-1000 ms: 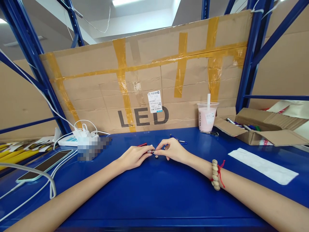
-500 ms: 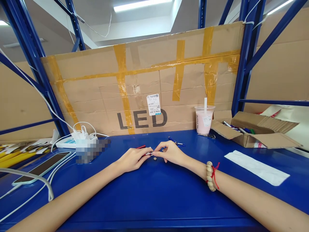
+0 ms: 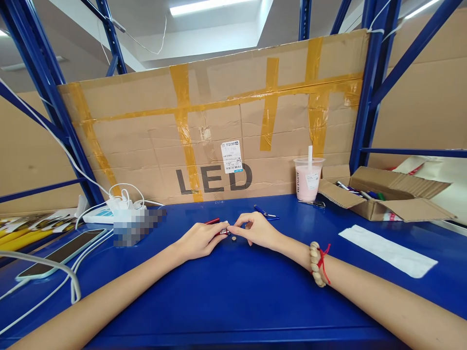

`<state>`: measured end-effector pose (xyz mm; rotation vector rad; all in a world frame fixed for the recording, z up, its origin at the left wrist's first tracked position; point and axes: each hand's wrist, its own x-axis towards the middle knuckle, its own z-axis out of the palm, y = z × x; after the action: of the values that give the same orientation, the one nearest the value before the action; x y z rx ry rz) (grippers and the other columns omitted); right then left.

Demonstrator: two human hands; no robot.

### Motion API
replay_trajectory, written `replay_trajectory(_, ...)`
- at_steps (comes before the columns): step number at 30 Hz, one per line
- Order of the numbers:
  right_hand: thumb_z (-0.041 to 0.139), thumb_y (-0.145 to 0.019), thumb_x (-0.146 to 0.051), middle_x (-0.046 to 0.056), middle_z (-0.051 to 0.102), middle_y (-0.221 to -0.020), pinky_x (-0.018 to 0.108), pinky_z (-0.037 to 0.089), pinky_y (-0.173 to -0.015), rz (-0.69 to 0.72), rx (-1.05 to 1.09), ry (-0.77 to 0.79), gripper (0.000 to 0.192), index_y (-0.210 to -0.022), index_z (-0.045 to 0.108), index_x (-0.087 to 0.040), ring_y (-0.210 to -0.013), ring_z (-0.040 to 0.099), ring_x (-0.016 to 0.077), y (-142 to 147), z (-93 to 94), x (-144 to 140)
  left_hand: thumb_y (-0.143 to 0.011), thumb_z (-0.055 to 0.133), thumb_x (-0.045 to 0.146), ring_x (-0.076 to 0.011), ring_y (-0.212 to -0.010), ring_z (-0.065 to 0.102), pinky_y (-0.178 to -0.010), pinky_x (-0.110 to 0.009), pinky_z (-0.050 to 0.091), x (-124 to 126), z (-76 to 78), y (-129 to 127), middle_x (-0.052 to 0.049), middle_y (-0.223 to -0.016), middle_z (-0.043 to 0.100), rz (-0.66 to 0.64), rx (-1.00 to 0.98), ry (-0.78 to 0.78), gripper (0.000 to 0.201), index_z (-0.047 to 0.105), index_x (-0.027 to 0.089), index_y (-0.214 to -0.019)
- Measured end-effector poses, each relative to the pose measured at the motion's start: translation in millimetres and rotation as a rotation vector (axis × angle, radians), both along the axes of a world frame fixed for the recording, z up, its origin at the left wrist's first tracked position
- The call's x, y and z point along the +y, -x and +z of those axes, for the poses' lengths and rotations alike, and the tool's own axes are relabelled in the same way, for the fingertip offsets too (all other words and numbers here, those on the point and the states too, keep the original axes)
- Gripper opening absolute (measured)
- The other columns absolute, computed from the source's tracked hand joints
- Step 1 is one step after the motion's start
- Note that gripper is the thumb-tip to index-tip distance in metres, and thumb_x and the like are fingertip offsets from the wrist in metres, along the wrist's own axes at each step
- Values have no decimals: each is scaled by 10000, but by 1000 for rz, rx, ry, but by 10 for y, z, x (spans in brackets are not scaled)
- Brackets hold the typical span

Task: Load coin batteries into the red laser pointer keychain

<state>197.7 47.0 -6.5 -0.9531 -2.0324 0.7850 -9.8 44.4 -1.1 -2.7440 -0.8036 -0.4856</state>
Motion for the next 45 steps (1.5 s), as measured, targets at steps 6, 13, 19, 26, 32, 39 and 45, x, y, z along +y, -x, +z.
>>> replay_trajectory(6, 577, -751, -606, 23, 596, -729, 221, 370, -344, 3, -8, -22, 475, -665, 667, -147, -356, 468, 48, -2, -3, 5, -976, 352, 240, -202, -848, 679, -664, -255, 508, 0, 1, -8, -32, -1022, 663, 4, 17, -4, 173, 466, 200, -1099)
replay_trajectory(13, 532, -766, -641, 23, 590, -706, 225, 373, -335, -18, -49, -113, 522, -664, 678, -150, -358, 468, 56, 9, 7, -15, -975, 360, 228, -198, -871, 675, -660, -243, 495, -19, 11, -24, -24, -1017, 671, 44, 37, 1, 175, 467, 211, -1112)
replay_trajectory(19, 627, -746, -571, 36, 635, -762, 260, 404, -511, -144, -79, -371, 380, -739, 716, -202, -494, 492, 94, -30, 42, -9, -982, 299, 210, -190, -828, 683, -621, -238, 487, -44, 35, -26, -29, -1006, 687, 172, -9, 14, 206, 437, 206, -1134)
replay_trajectory(26, 584, -800, -551, 28, 657, -802, 262, 399, -535, -172, -134, -502, 335, -799, 718, -245, -482, 448, 91, -20, -10, 1, -989, 295, 237, -188, -817, 682, -616, -232, 483, -53, 45, -28, -12, -977, 687, 179, -14, 47, 194, 438, 221, -1119)
replay_trajectory(32, 580, -816, -524, 25, 647, -795, 259, 410, -536, -170, -152, -527, 312, -814, 703, -237, -489, 465, 95, -25, -10, -13, -998, 302, 267, -192, -850, 681, -646, -236, 488, -62, 53, -28, -9, -1002, 679, 155, -19, 66, 182, 425, 222, -1124)
replay_trajectory(39, 580, -797, -553, 41, 647, -840, 279, 427, -532, -181, -133, -521, 339, -786, 666, -225, -485, 474, 101, -6, 31, -56, -1004, 304, 288, -201, -933, 667, -686, -251, 504, -64, 46, -27, -16, -1073, 662, 160, -2, 70, 205, 411, 223, -1165)
replay_trajectory(45, 569, -776, -604, 51, 674, -826, 295, 459, -519, -164, -113, -486, 406, -883, 689, -232, -434, 473, 98, 5, 33, -44, -1000, 324, 316, -222, -929, 669, -687, -276, 516, -66, 45, -24, -25, -1094, 658, 177, 17, 71, 230, 422, 223, -1186)
